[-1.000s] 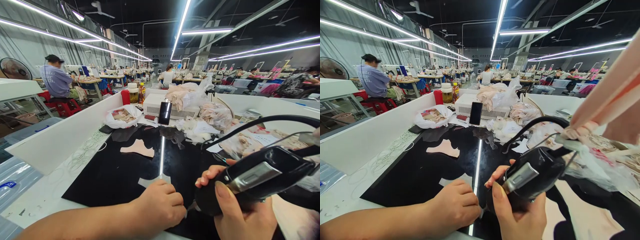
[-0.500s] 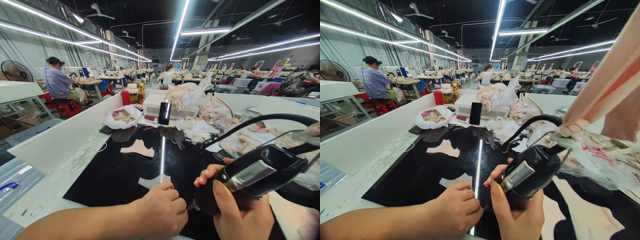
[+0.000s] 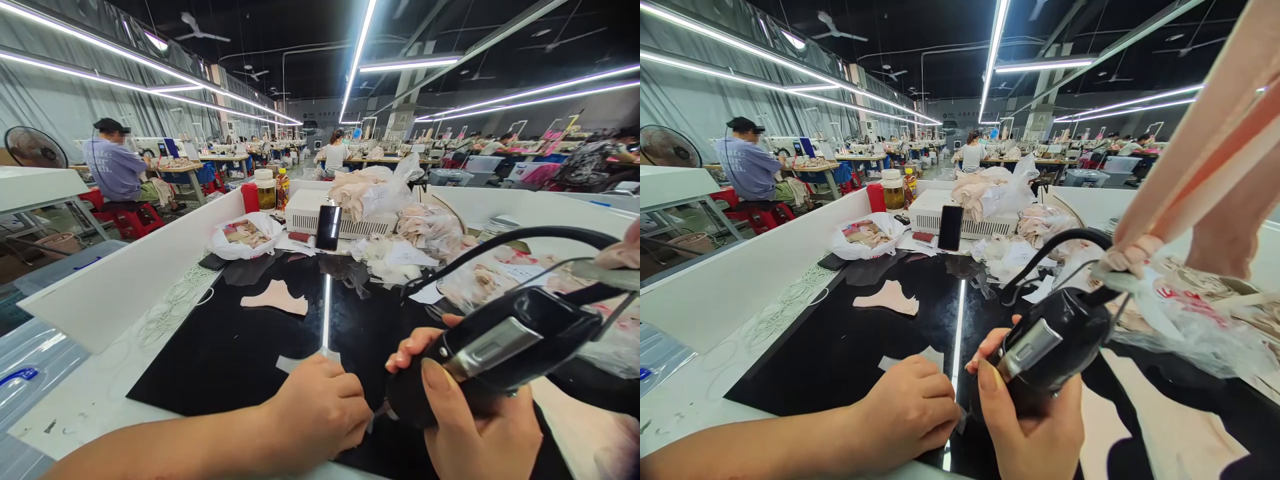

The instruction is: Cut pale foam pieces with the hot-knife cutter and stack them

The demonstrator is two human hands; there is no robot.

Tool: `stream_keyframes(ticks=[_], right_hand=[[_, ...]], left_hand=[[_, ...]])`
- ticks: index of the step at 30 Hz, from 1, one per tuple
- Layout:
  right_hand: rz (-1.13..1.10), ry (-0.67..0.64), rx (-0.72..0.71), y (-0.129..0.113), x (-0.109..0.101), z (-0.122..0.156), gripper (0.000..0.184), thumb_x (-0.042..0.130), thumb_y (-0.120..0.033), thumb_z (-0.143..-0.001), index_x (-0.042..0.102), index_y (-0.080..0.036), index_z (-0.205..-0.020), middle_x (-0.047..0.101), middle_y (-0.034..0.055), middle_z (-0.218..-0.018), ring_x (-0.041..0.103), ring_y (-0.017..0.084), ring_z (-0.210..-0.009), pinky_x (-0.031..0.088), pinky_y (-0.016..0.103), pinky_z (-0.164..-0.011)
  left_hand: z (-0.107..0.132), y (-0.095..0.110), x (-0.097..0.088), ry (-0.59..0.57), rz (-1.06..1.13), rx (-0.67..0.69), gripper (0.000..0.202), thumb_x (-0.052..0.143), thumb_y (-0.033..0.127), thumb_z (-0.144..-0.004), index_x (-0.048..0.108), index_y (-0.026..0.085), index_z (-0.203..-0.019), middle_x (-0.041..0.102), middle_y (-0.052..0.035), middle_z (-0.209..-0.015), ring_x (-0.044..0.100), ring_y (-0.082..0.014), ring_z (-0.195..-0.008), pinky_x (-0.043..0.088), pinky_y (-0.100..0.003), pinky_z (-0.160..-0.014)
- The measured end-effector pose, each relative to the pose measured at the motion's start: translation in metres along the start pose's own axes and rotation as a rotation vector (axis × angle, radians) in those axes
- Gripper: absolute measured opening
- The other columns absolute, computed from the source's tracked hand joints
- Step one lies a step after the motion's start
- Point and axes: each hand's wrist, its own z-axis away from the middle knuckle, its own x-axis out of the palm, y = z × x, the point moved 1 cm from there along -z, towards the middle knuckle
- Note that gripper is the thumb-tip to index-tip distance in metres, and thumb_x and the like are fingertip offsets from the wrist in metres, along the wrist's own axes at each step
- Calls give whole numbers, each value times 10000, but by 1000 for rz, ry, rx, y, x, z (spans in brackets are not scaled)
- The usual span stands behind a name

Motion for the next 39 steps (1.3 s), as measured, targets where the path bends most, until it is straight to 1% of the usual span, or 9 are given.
stream_keyframes(ticks=[3,6,14,18,24,27,32,35,39], right_hand=[[1,5,13,0,0,0,411,783,-384,-825,566,-291,-1162,652,-9,-837,660,173,-653,596,309,-587],[-8,4,18,0,0,0,417,789,-376,-819,568,-288,-1162,653,-7,-838,663,177,-657,596,312,-582],[-26,-6,13,-2,1,0,413,792,-369,-818,566,-283,-1152,648,-4,-829,654,176,-645,586,308,-566],[-15,39,39,-2,3,1,436,805,-395,-801,572,-284,-1154,650,-6,-841,652,167,-659,587,295,-595],[-35,78,41,0,1,0,464,827,-388,-772,586,-271,-1151,668,3,-841,668,188,-692,618,345,-615],[-27,71,35,0,0,-1,460,822,-396,-777,583,-270,-1150,663,1,-829,667,189,-680,616,346,-608],[0,21,7,0,0,0,431,792,-393,-807,573,-288,-1162,652,-1,-838,662,184,-657,607,336,-594],[2,-7,2,0,-1,1,416,784,-385,-814,571,-290,-1158,649,-2,-832,661,185,-649,605,339,-588],[7,9,22,-1,-1,1,399,780,-389,-819,574,-290,-1146,649,-1,-839,658,181,-652,604,339,-600]], left_hand=[[0,3,4,60,-81,71,254,578,218,-963,517,185,-718,564,23,-695,470,-131,-632,311,-320,-605],[1,3,7,58,-97,108,238,571,204,-960,502,188,-733,539,32,-683,470,-137,-639,302,-321,-602],[0,5,0,38,-95,109,210,586,184,-949,496,192,-759,551,46,-707,447,-140,-640,289,-321,-598],[0,4,-1,29,-92,103,221,584,195,-959,496,195,-757,558,49,-705,450,-140,-640,286,-323,-598],[6,2,1,-3,-82,101,232,546,198,-991,492,192,-765,574,42,-733,472,-135,-660,299,-317,-628],[6,3,2,20,-85,110,246,554,185,-981,477,190,-747,559,43,-716,464,-136,-650,294,-318,-623],[2,5,1,60,-91,111,238,570,169,-969,483,188,-748,549,47,-710,449,-138,-647,279,-318,-612],[2,5,0,50,-81,109,229,579,169,-964,490,186,-755,552,48,-714,448,-139,-652,282,-318,-617],[3,4,-4,1,-73,106,188,560,175,-990,529,184,-804,575,44,-744,475,-141,-681,303,-317,-635]])
